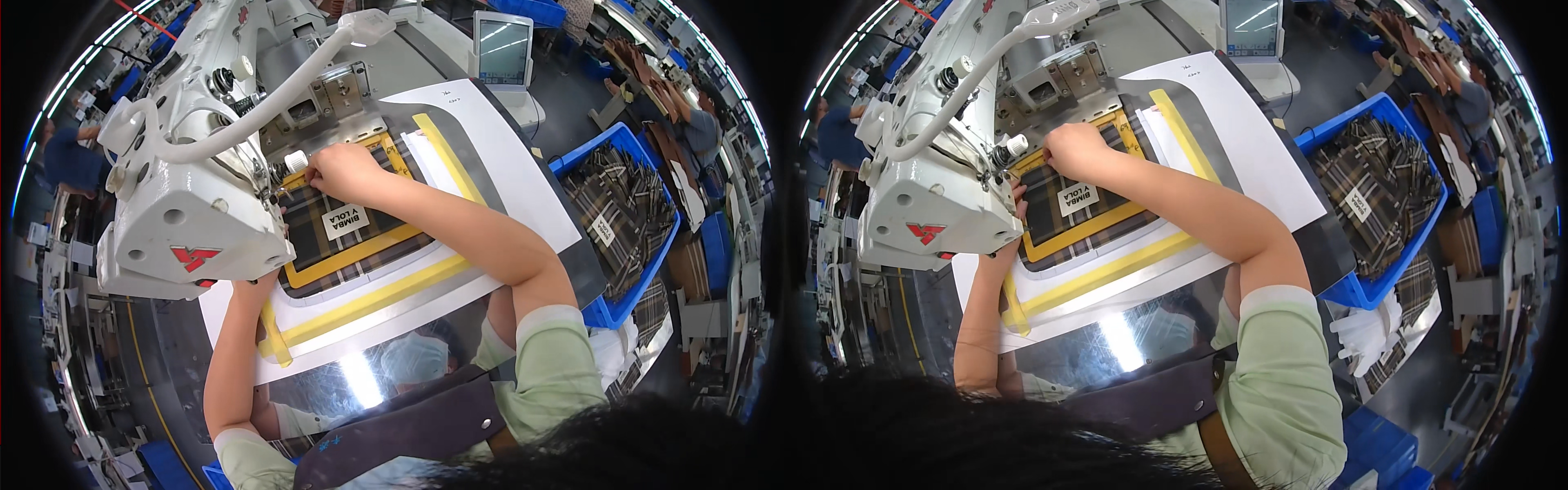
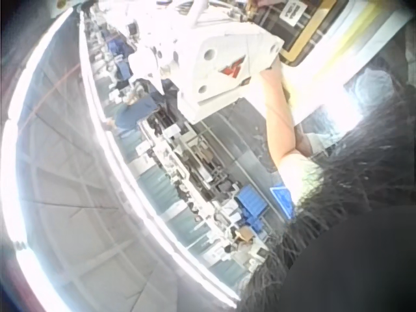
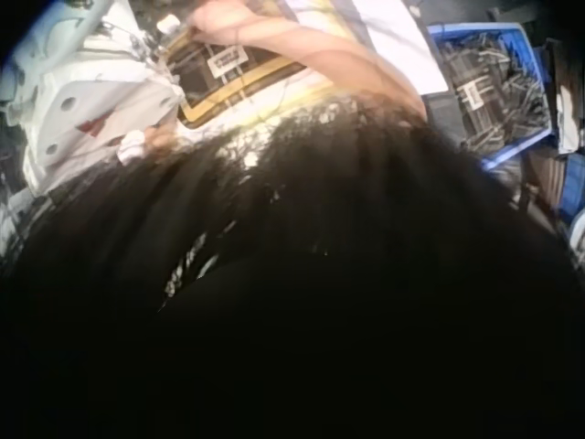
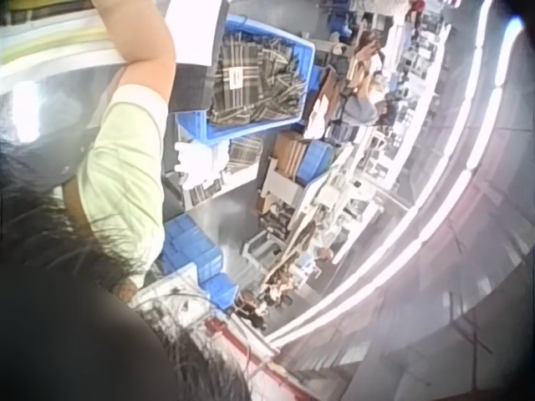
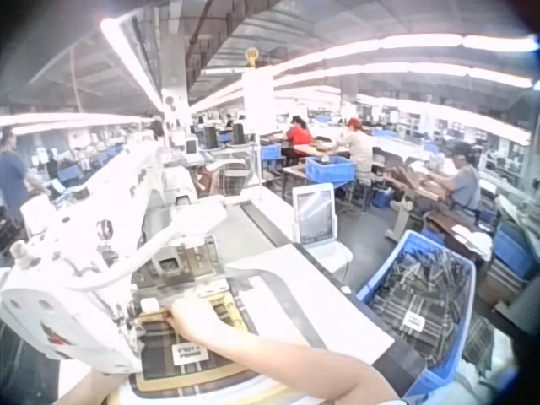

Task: Operating an industrial automated sewing machine to attach labels or patterns to leather panels.

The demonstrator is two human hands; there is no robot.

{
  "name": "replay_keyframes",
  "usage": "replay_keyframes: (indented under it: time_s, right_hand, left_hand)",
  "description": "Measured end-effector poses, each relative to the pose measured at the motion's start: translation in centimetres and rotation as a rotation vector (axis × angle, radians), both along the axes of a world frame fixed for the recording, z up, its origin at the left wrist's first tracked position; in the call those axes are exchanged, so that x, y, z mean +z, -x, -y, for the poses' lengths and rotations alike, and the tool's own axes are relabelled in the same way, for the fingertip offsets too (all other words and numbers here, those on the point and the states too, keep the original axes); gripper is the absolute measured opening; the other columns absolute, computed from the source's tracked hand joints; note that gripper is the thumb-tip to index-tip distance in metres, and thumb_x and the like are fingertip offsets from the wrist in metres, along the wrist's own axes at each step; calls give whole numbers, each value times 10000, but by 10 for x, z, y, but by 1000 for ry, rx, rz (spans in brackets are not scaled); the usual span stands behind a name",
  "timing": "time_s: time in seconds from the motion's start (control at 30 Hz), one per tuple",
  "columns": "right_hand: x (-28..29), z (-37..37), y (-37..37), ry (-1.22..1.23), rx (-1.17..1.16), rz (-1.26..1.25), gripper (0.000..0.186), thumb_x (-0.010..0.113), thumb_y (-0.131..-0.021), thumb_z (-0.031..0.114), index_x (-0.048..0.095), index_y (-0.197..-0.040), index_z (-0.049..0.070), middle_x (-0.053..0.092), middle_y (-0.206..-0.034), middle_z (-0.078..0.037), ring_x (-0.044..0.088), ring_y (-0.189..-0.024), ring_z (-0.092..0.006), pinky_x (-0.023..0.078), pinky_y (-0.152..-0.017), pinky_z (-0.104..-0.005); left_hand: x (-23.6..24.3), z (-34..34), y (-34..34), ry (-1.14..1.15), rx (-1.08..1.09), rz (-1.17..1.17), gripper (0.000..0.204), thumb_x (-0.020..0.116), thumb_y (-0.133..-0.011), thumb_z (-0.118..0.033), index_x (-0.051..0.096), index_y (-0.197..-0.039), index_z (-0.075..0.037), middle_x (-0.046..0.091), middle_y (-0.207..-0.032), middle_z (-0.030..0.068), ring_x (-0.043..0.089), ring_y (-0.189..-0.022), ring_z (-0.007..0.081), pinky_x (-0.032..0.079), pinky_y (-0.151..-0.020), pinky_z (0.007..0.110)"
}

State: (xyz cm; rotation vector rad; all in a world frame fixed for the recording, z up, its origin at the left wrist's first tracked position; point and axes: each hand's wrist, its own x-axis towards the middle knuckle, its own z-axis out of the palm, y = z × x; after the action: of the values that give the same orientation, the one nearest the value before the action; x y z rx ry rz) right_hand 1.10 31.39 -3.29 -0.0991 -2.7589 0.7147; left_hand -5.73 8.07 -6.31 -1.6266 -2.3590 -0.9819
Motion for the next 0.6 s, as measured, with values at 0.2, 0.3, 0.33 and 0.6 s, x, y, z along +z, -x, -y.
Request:
replay_keyframes:
  time_s: [0.2,0.3,0.33,0.6]
  right_hand:
    - [8,2,-3,11,41,27,117,658,-783,175,719,-855,107,695,-802,-88,664,-807,-276,527,-740,-391]
    - [6,0,-6,13,35,27,107,663,-775,160,716,-840,94,692,-800,-91,663,-804,-277,527,-737,-388]
    - [5,2,-6,-2,37,19,120,669,-772,163,714,-857,91,687,-830,-92,655,-830,-280,522,-755,-388]
    - [8,27,-54,-32,332,-97,172,663,-808,173,687,-955,86,622,-1006,-63,574,-982,-267,442,-887,-385]
  left_hand:
    - [-3,2,5,-28,3,143,401,620,-846,-29,560,-1242,-54,605,-1258,91,586,-1106,211,457,-944,318]
    - [6,-5,-2,20,-15,-78,416,622,-849,-23,553,-1258,-54,617,-1237,92,588,-1101,211,455,-948,319]
    - [7,-6,-4,-30,-6,12,405,629,-851,-31,567,-1250,-63,627,-1219,85,591,-1098,215,453,-948,329]
    - [-17,16,16,55,-39,-111,364,626,-887,-94,573,-1246,-63,601,-1257,82,561,-1147,226,414,-996,330]
